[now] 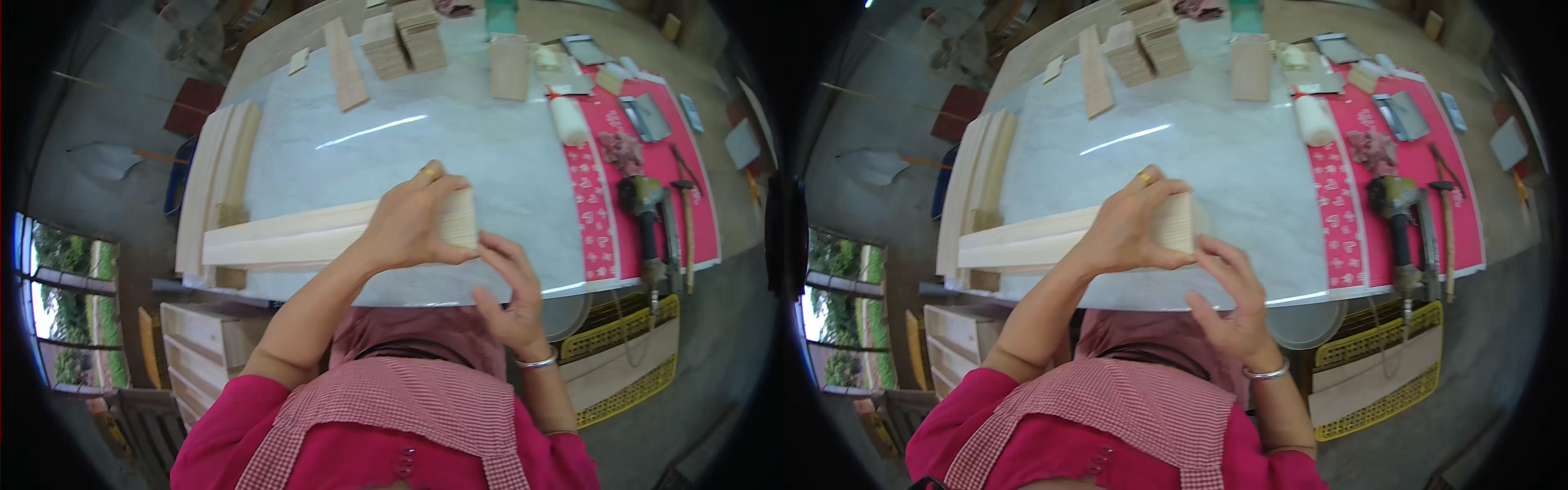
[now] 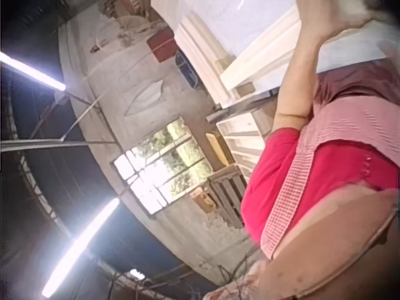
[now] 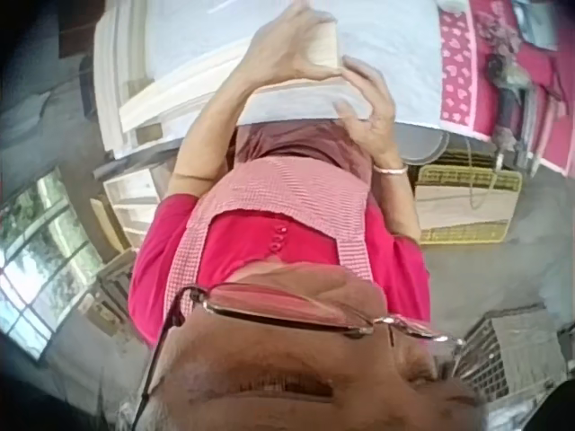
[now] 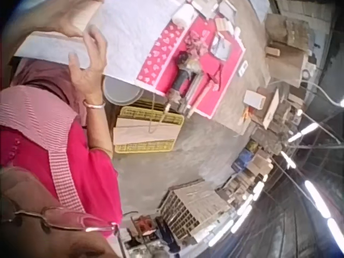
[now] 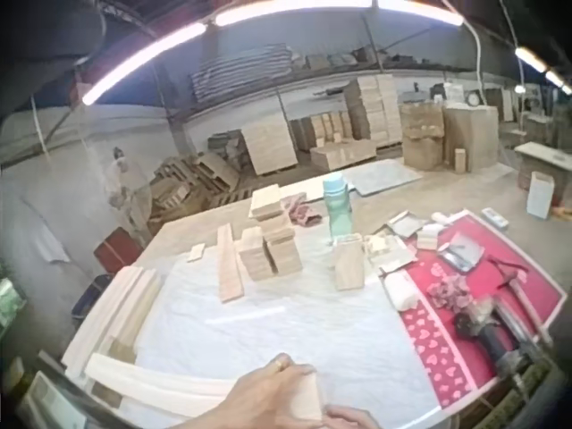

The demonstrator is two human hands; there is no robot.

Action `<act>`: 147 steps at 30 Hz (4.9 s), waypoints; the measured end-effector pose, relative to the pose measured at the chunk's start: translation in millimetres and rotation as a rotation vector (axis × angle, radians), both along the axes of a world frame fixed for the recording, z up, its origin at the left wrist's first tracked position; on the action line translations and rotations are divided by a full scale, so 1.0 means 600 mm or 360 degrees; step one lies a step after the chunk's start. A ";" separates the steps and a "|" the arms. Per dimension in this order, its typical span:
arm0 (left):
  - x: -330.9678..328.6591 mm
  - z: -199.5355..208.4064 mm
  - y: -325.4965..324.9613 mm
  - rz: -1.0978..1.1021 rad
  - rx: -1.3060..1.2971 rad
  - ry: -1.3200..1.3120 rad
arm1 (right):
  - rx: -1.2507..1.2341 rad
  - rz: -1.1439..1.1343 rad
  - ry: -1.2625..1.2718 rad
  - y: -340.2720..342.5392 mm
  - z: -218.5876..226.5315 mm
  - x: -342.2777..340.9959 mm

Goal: Assemble and staple wooden boxes using a pneumatic staple gun and wood glue.

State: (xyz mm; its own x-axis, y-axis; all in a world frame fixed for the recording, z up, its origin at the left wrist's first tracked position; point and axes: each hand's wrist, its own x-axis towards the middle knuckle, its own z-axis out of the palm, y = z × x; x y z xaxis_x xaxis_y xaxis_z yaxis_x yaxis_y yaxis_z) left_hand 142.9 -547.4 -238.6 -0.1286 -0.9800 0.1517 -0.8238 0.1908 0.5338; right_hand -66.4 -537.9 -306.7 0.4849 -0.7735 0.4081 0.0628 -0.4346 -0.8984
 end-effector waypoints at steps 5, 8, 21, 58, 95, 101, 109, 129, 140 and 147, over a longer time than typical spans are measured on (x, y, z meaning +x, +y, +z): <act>0.007 -0.004 0.010 0.0004 -0.0003 0.0014 | -0.0182 -0.0113 0.0103 -0.016 -0.001 0.014; 0.008 -0.002 0.010 0.0027 0.0002 0.0000 | -0.0402 -0.0335 0.0265 -0.073 0.000 -0.013; -0.013 0.005 0.001 0.0026 -0.0010 -0.0015 | -0.0289 -0.1077 0.1991 -0.464 -0.057 -0.157; -0.005 -0.002 0.000 -0.0014 -0.0011 -0.0124 | 0.0222 -0.1185 0.2083 -0.252 0.023 -0.295; 0.010 -0.024 0.000 -0.0110 -0.0056 -0.0145 | -0.0325 -0.0056 0.1711 -0.099 0.282 -0.069; 0.009 -0.028 -0.003 -0.0108 -0.0078 -0.0158 | -0.0225 0.0017 0.1777 -0.089 0.300 -0.045; 0.010 -0.031 -0.001 -0.0082 -0.0137 -0.0164 | -0.0416 0.0127 0.1623 -0.093 0.303 -0.041; 0.010 -0.025 0.000 -0.0088 -0.0046 -0.0139 | -0.0350 0.0057 0.1589 -0.169 0.284 -0.012; 0.010 -0.022 0.003 -0.0087 -0.0001 -0.0150 | -0.0313 0.0145 0.1559 -0.171 0.294 0.006; 0.013 -0.025 0.002 -0.0105 -0.0114 -0.0230 | -0.0325 0.0173 0.1593 -0.170 0.303 0.018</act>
State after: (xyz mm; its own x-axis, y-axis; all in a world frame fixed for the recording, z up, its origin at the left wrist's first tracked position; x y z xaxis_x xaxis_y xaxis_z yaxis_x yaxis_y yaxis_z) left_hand 150.6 -546.3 -253.4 -0.2181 -0.9560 0.1960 -0.8753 0.2805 0.3939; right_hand -55.8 -640.0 -124.7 0.7386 -0.6663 -0.1029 -0.6263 -0.6216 -0.4705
